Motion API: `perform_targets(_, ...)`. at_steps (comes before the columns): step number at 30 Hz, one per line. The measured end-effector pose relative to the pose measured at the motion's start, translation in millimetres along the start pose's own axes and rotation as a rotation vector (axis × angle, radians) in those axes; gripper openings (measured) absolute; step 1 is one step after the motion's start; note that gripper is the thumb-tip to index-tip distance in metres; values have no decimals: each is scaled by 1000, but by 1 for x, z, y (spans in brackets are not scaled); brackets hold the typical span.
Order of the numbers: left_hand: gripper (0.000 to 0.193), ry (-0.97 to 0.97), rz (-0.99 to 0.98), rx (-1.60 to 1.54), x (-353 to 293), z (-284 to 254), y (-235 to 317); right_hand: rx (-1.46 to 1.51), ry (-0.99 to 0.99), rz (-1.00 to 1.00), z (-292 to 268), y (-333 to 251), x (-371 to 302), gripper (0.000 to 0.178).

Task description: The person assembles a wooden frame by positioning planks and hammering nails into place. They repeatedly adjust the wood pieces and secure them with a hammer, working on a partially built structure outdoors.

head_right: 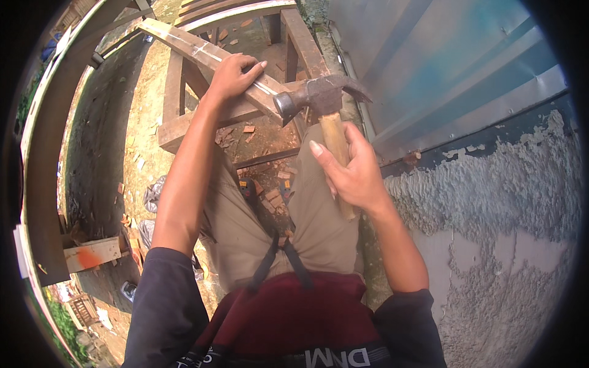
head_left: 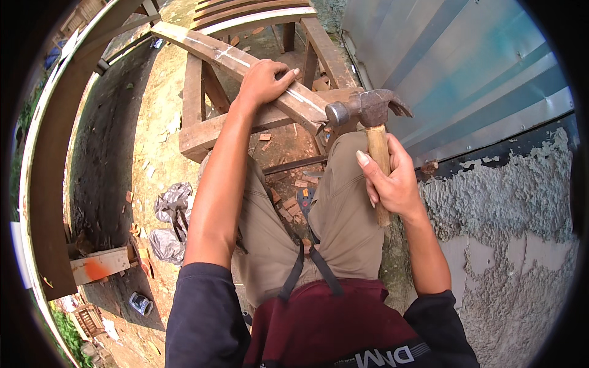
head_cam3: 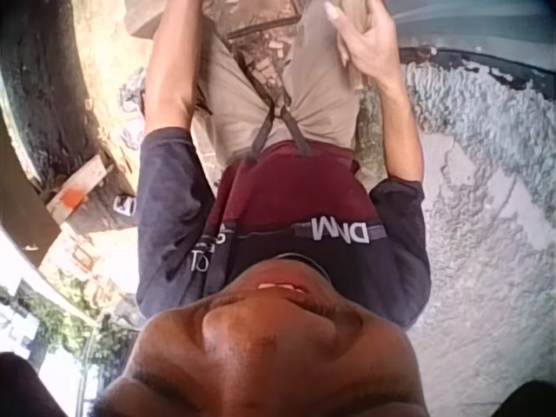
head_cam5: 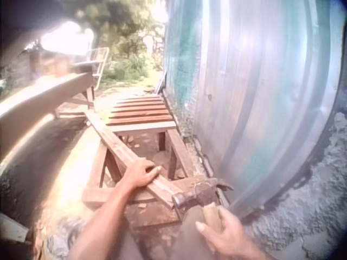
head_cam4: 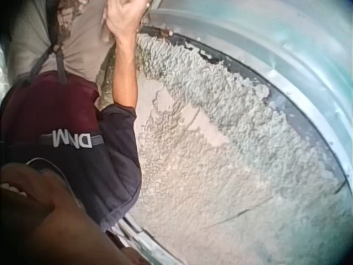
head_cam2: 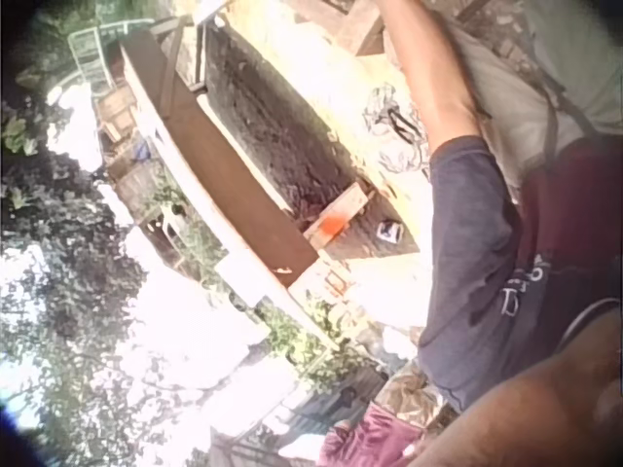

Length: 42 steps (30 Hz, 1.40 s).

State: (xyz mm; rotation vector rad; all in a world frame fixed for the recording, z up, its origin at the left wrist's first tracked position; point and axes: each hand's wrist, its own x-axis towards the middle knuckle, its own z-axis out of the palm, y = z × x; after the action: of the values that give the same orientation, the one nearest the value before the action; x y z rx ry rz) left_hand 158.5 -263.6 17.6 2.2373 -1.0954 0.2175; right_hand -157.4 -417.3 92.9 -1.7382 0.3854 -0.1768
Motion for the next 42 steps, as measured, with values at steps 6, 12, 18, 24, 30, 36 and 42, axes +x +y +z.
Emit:
perform_targets(6,44,-70,123,-22,-17,8,39,-190,338,-251,26,39,-9,31)
perform_targets(12,52,-187,185,-179,-31,-5,54,20,315,-170,34,53,-3,29)
perform_targets(18,63,-387,119,-115,-22,-25,73,253,309,20,46,77,-11,27)
perform_targets(24,57,-341,326,59,-35,-15,60,275,325,20,41,81,-20,25)
perform_targets(30,59,-277,304,83,-45,-2,56,336,208,343,18,69,-31,24)
perform_targets(36,60,-268,229,44,-44,3,60,283,241,359,-14,7,-48,22)
perform_targets(42,59,-186,169,-39,-47,6,62,188,283,192,-49,2,-40,30)
